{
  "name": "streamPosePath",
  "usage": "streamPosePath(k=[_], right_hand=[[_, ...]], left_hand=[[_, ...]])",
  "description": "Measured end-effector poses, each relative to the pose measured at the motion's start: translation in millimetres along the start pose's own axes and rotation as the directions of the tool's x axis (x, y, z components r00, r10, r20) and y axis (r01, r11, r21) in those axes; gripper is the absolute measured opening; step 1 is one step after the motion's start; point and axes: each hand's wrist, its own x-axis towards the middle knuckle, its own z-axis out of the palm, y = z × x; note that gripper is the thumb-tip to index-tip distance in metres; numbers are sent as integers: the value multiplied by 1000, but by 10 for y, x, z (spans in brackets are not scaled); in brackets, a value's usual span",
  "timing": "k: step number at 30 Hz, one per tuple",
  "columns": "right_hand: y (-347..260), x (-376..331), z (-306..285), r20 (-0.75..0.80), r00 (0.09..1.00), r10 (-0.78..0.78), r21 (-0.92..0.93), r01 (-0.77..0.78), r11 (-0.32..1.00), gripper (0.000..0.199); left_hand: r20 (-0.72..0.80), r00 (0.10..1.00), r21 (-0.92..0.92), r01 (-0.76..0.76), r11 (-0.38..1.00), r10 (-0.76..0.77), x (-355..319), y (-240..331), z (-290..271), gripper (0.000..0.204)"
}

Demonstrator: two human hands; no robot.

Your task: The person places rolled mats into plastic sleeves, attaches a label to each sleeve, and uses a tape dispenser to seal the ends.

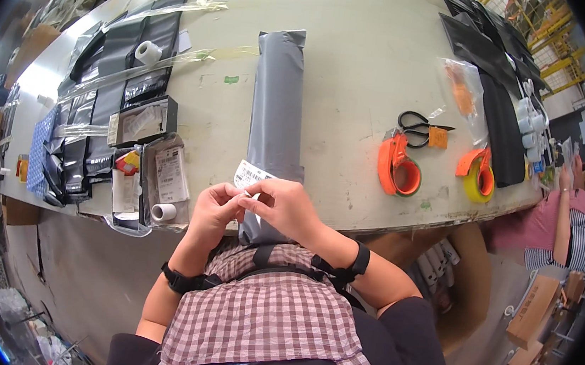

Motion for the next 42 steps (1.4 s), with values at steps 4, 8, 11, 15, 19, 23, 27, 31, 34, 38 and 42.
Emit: streamPosePath(k=[4,8,11,15,19,23,27,31,34,38,42], right_hand=[[117,32,-5,136,981,136,194,-161,968,21],[275,13,42,268,933,241,278,-315,907,23],[183,38,103,341,889,307,296,-411,862,23],[279,132,-287,360,808,466,286,-571,769,22],[294,346,-1195,-20,903,430,346,-397,850,25],[279,748,-1162,-163,945,-283,-281,231,932,24],[775,828,-795,299,894,-335,-879,395,267,46],[689,782,-601,286,956,-59,-904,289,315,62],[793,698,-443,121,992,-33,-929,125,348,63],[963,418,-296,85,996,-39,-919,94,382,52],[1086,-157,-916,-45,967,-252,-762,130,634,28]], left_hand=[[-14,1000,31,8,999,-7,-87,-10,-51,14],[-98,995,146,-12,989,26,-186,-14,-10,13],[-160,987,91,0,996,15,-232,-89,-101,12],[-252,968,300,60,952,18,-593,-241,-430,13],[-438,871,39,267,963,-223,-1768,-1173,-1694,8],[-822,365,489,846,-213,-438,-3254,-2366,-2405,33],[-683,369,678,641,-360,-630,-3053,-1949,-2434,29],[-25,936,994,62,-94,352,-1278,-66,-947,11],[396,748,855,-512,84,532,-173,596,232,25],[361,785,884,-116,-452,504,1141,149,525,47],[163,928,903,-4,-429,334,1190,-246,467,63]])
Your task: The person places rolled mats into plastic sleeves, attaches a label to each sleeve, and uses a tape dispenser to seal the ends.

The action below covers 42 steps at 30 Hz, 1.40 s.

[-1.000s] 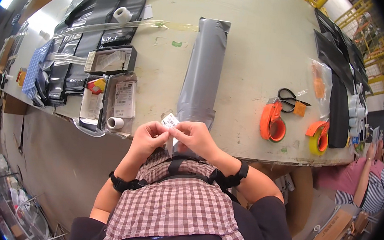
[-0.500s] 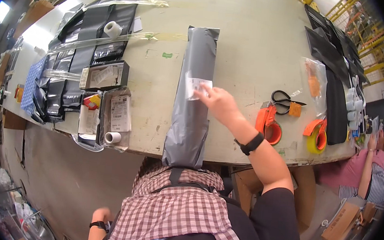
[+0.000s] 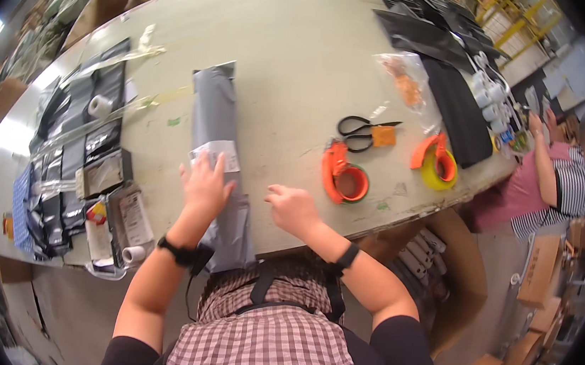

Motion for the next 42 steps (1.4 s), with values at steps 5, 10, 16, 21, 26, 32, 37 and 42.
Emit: streamPosePath(k=[5,10,16,21,26,32,37,42], right_hand=[[435,-387,-811,-214,883,418,-321,-468,824,17],[470,-263,-569,231,678,698,-607,-460,648,37],[417,-717,-489,152,889,431,-101,-420,902,36],[-268,-910,-646,190,933,-306,421,204,884,26],[-662,-934,-621,315,860,-401,509,204,836,26],[-998,-882,-657,481,736,-476,627,91,774,32],[-291,-1400,-637,787,617,11,579,-745,332,46],[-435,-1192,345,756,650,81,336,-491,804,57]], left_hand=[[715,699,69,-95,993,17,-211,355,-831,62],[-339,939,-99,19,995,-51,469,136,-2,67],[-9,972,-235,228,945,-237,-250,188,189,88],[-496,865,-527,-229,818,-77,-881,83,-455,60],[426,890,-866,453,-212,162,-1612,-184,-513,30],[501,866,-802,462,-378,-4,-2136,-377,-218,23],[240,733,-918,385,98,-637,-2409,-970,75,21],[567,731,-738,655,160,-380,-2483,-584,1640,35]])
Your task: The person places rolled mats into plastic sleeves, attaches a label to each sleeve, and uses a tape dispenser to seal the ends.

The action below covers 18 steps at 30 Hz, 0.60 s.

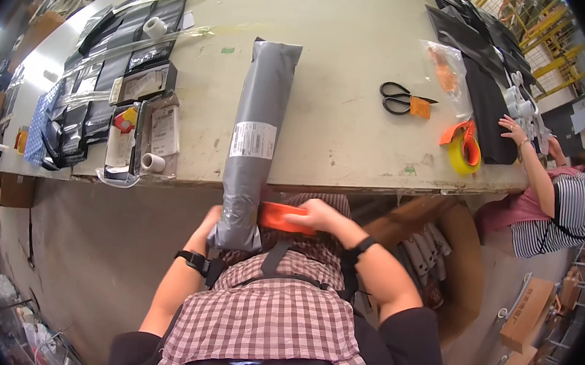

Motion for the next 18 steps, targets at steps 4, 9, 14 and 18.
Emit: streamPosePath(k=[4,9,14,18], right_hand=[[-317,-96,51,-217,973,-79,-123,53,991,51],[-794,-321,200,-290,935,-204,-168,160,973,50],[-1049,164,191,-276,948,-161,-83,143,986,55],[-1394,477,384,-254,955,-152,159,197,967,55]], left_hand=[[12,989,583,-127,802,148,-277,802,-403,54],[334,928,-251,-79,965,163,-625,879,-385,67],[-61,954,9,293,956,-292,-293,366,-741,76],[-195,888,418,-310,854,417,-1006,660,-773,87]])
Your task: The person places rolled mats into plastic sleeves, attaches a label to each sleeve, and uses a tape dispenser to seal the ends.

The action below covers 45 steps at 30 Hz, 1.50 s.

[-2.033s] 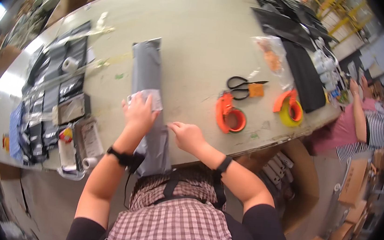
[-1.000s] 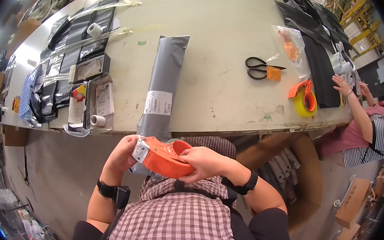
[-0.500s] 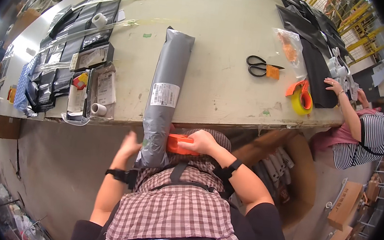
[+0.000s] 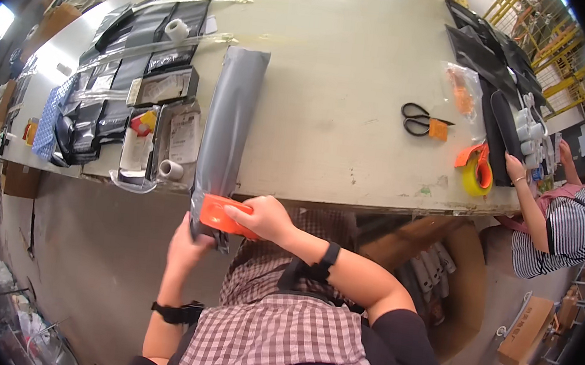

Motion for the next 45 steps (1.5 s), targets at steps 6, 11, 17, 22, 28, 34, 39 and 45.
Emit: streamPosePath(k=[6,11,17,22,28,34,39,45], right_hand=[[108,-526,-465,209,974,-88,27,84,996,39],[396,-562,-873,122,977,172,-472,-96,876,52],[798,-341,-595,-172,952,253,-727,-296,619,52],[600,-1353,-1492,-427,861,277,59,-280,958,34],[1256,-910,-1946,-605,771,-198,-760,-485,433,46],[777,-857,-420,-499,843,-203,-424,-33,905,65],[506,-1274,-1281,246,931,270,773,-357,525,58],[414,-2078,-1391,407,848,339,643,-530,553,81]], left_hand=[[-145,980,296,173,939,-135,68,97,165,82],[67,991,115,110,987,-118,53,375,246,76],[375,924,-166,139,976,-68,255,487,184,69],[599,793,-539,297,789,111,190,129,469,67],[751,567,-652,555,516,339,335,891,957,62],[734,628,-633,496,594,258,358,1317,1237,53],[845,181,-520,493,697,503,528,1570,885,69],[868,237,-434,790,434,437,1094,1525,1348,70]])
